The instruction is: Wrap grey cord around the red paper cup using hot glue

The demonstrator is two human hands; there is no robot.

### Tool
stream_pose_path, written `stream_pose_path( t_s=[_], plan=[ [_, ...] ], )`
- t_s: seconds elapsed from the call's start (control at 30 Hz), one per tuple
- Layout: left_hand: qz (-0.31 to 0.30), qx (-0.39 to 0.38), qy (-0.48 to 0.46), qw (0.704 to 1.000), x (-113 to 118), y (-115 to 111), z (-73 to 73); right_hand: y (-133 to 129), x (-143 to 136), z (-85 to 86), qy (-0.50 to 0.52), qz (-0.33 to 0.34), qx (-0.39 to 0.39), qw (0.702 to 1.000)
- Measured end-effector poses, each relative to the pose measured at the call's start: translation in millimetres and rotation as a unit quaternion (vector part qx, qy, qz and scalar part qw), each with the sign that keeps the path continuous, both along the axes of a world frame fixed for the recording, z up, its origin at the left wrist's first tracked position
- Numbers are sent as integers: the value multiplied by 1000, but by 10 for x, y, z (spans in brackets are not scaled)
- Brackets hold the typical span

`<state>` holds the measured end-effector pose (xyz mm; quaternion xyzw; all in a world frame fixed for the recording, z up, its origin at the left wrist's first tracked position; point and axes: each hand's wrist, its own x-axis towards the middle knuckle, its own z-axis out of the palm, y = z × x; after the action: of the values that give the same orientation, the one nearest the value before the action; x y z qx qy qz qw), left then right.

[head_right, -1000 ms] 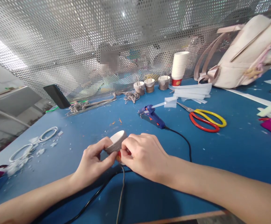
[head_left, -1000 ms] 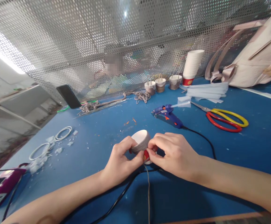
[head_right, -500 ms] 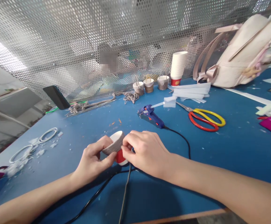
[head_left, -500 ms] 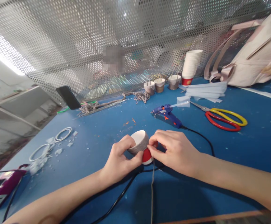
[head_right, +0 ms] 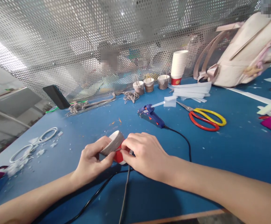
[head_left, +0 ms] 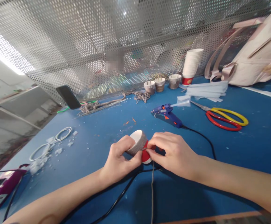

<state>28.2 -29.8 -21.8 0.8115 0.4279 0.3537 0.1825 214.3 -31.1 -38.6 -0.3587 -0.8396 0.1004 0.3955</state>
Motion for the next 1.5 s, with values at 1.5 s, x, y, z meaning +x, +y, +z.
stream_pose_path(
  t_s=[1.5],
  plan=[
    [-51,59,7,997,-26,16,-17,-11,-51,120,201,21,-317,927]
  ],
)
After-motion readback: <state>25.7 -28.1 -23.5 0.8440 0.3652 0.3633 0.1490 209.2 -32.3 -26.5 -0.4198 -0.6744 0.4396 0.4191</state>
